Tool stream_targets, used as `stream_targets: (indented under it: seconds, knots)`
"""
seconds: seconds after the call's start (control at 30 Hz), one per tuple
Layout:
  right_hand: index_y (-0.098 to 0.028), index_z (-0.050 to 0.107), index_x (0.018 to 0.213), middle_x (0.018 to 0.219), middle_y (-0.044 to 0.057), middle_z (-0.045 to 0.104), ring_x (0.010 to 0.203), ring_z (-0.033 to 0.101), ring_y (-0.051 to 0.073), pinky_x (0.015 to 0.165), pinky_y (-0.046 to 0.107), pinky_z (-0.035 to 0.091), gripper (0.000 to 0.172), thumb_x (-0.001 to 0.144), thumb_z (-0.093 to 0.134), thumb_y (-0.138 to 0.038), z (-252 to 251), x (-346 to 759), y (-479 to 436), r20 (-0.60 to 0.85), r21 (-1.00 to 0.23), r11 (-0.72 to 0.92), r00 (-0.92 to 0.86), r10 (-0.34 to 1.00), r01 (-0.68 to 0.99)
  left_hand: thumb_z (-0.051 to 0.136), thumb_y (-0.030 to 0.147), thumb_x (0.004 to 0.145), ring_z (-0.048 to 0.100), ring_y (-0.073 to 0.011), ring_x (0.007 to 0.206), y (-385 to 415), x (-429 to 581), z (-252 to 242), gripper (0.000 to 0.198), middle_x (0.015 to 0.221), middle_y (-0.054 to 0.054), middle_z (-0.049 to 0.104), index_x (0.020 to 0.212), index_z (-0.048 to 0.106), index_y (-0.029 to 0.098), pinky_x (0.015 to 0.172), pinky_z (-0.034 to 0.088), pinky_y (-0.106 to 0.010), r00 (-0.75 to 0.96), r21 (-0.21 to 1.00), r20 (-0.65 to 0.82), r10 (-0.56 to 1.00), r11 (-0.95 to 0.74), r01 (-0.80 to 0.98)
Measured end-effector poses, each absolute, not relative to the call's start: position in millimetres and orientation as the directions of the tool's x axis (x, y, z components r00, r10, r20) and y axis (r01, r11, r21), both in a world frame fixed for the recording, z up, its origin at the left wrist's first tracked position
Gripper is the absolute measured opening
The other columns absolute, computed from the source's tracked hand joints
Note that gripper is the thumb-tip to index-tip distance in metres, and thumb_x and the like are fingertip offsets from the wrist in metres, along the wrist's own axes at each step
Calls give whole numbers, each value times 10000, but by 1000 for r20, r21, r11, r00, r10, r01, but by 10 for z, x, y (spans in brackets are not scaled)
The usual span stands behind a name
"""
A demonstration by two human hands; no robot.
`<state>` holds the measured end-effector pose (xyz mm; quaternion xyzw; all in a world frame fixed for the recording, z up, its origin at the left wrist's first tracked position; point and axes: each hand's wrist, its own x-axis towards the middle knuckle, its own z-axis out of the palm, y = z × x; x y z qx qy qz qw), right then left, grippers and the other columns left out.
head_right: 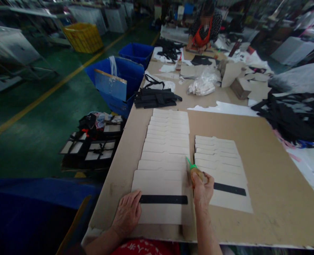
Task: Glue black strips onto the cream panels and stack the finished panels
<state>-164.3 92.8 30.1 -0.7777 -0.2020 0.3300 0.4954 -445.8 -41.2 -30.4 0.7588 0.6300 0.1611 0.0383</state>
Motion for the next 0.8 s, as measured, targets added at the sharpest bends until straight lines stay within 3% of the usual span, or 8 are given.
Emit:
stream_targets:
  seconds: [0.33,0.8]
  knots:
    - [-187,582,1100,814,20,610,546,551,148,434,288,485,650,578,818,-494,209,-1627,1006,-288,-875,-474,686,669,95,477,115,848,566,-243,1078,-403,-4455,-299,427,1229,-91,633,1265,552,166,963,405,-402,154,254,205,967,-204,945]
    - [-190,579,1111,775,28,634,506,558,155,429,292,476,604,642,781,-512,183,-2099,976,-333,-848,-494,532,778,191,475,129,836,560,-237,1081,-416,-4433,-279,438,1221,-74,640,1264,562,175,975,404,-389,121,296,203,972,-179,938]
